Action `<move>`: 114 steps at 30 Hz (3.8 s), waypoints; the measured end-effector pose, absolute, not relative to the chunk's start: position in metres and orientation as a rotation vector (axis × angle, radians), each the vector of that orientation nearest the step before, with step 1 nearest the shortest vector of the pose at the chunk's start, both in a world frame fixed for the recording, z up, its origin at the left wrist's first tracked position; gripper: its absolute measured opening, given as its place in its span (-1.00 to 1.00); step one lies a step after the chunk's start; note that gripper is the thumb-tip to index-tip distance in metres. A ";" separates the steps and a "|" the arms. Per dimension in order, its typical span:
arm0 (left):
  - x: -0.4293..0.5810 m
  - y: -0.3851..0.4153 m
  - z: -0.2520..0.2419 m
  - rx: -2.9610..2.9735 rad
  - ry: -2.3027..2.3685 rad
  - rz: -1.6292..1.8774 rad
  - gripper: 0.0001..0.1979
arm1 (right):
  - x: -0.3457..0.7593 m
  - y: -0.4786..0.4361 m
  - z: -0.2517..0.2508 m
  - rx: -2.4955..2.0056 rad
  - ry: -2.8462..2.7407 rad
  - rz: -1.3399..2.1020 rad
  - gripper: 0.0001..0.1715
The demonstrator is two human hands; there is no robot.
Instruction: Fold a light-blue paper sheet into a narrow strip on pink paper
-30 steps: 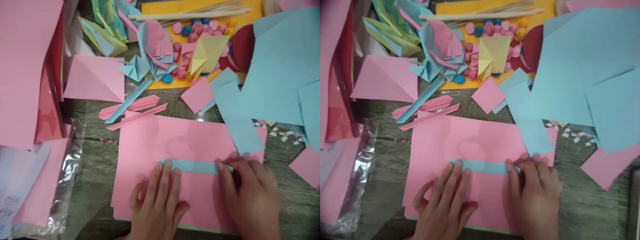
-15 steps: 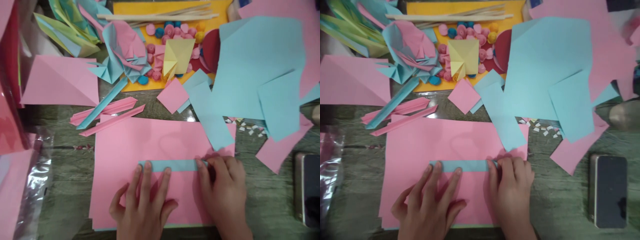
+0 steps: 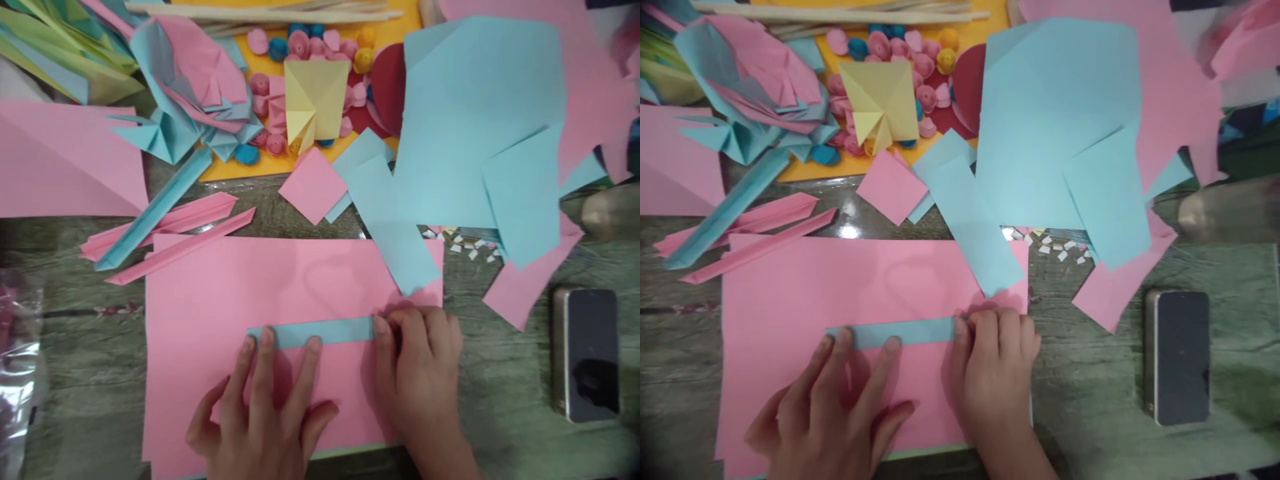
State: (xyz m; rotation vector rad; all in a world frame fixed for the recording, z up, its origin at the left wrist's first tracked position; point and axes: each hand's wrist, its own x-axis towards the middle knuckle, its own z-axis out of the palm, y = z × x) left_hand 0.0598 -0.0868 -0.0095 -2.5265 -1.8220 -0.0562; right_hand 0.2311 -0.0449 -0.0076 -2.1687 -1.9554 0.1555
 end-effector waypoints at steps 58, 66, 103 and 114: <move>0.025 -0.097 0.002 -2.402 -2.041 -0.107 -0.52 | 0.235 -0.095 -0.005 -2.215 -2.241 -0.175 -0.48; 0.026 -0.097 0.003 -2.371 -2.051 -0.175 -0.61 | 0.159 -0.089 0.010 -1.854 -2.362 0.271 -0.49; 0.019 -0.059 -0.013 -2.764 -1.509 -0.583 -0.76 | 0.236 -0.086 -0.007 -1.665 -2.273 -0.102 -0.81; 0.017 -0.080 -0.009 -2.798 -1.434 -0.667 -0.72 | 0.244 -0.097 -0.015 -1.604 -2.331 -0.026 -0.84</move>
